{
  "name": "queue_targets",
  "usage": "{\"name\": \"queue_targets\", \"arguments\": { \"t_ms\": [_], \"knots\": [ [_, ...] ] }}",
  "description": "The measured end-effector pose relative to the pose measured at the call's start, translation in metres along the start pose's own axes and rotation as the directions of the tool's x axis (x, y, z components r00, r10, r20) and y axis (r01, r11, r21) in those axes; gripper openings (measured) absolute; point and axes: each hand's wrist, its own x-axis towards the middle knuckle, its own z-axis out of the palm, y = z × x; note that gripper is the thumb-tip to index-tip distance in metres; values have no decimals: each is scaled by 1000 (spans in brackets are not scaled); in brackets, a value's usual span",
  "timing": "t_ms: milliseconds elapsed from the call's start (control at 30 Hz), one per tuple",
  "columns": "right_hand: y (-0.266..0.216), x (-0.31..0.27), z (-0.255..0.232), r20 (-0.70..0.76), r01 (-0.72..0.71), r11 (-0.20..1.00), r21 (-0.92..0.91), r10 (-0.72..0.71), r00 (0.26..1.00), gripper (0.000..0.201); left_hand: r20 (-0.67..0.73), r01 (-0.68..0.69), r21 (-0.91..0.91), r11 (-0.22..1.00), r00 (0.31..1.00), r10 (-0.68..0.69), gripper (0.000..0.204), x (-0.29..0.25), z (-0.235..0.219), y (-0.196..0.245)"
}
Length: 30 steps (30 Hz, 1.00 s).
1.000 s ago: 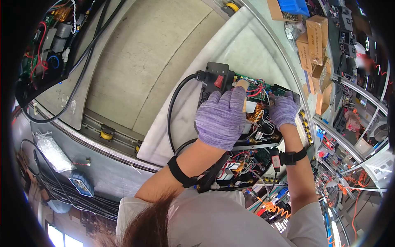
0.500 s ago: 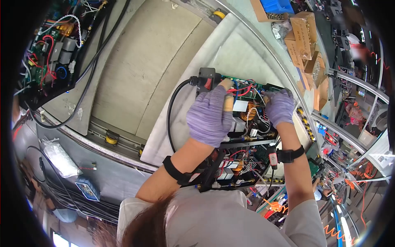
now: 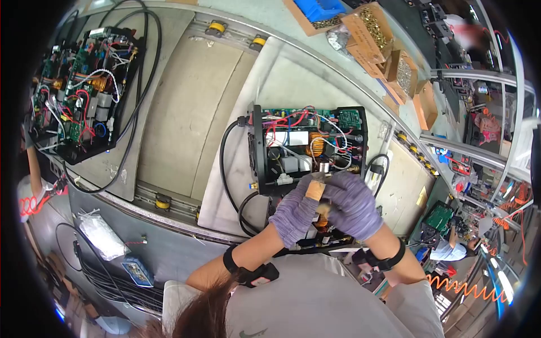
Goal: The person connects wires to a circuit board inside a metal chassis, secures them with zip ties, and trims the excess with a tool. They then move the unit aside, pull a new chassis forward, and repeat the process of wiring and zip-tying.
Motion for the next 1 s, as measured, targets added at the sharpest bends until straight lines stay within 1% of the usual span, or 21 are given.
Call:
{"name": "queue_targets", "arguments": {
  "t_ms": [67,100,133,200,233,267,333,367,400,467,500,567,600,700,733,767,800,833,867,967,1000],
  "knots": [
    [-2,-17,14,-32,-64,995,-83,61,998,40,-5,-79,34,996,997,79,51,3,-1,-21],
    [-3,-23,17,-52,-94,987,-128,88,995,40,-8,-118,52,992,993,118,50,2,3,-22],
    [-3,-26,18,-78,-114,983,-145,104,992,39,-71,-148,183,972,984,163,46,-1,10,-22],
    [-3,-34,19,-127,-157,972,-177,135,983,37,-54,-124,28,992,991,126,45,-6,17,-18],
    [-3,-37,19,-165,-158,978,-138,135,977,36,-45,-110,-49,993,993,108,45,-7,20,-17],
    [-1,-39,20,-203,-157,983,-99,134,970,35,-35,-57,-74,996,998,55,45,-1,12,-24],
    [-2,-41,15,-278,-142,990,-19,131,952,32,-10,-23,-180,983,1000,22,44,-4,14,-19],
    [-1,-43,16,-295,-161,986,32,164,941,32,4,-6,-233,972,1000,7,43,-5,16,-17],
    [1,-45,19,-309,-181,980,84,198,930,32,-21,-10,-252,968,1000,5,40,-8,21,-12],
    [1,-49,22,-333,-202,963,180,252,909,32,-18,-38,-245,969,999,35,39,-4,14,-27],
    [2,-51,24,-350,-203,962,182,257,901,32,-18,-52,-243,969,999,49,38,-4,13,-29],
    [5,-54,30,-381,-202,961,187,261,887,33,-77,-56,-195,979,996,42,37,-6,18,-31],
    [7,-56,31,-380,-199,966,163,248,891,26,-108,-58,-171,984,993,40,37,-7,20,-30],
    [7,-57,32,-400,-209,949,238,291,869,29,-115,-114,-169,979,989,96,35,-6,13,-36],
    [6,-55,32,-425,-180,968,176,239,873,24,-129,-136,-153,979,985,117,32,-7,14,-34],
    [6,-54,31,-320,-227,896,382,359,877,22,-127,-121,-129,984,986,105,30,-8,12,-33],
    [6,-54,27,-191,-279,777,564,451,872,21,-125,-106,-106,989,988,92,29,-7,9,-33],
    [6,-55,25,-44,-333,620,711,512,858,20,-122,-90,-84,992,989,79,28,-8,7,-33],
    [8,-55,25,-50,-327,625,709,506,861,20,-123,-112,-81,990,987,101,26,-8,7,-33],
    [9,-53,18,-146,-296,840,455,398,906,19,-113,-179,-78,981,979,169,23,-9,11,-33],
    [8,-52,17,-221,-238,913,330,320,921,20,-102,-201,-80,976,976,193,23,-11,13,-31]
  ]
}}
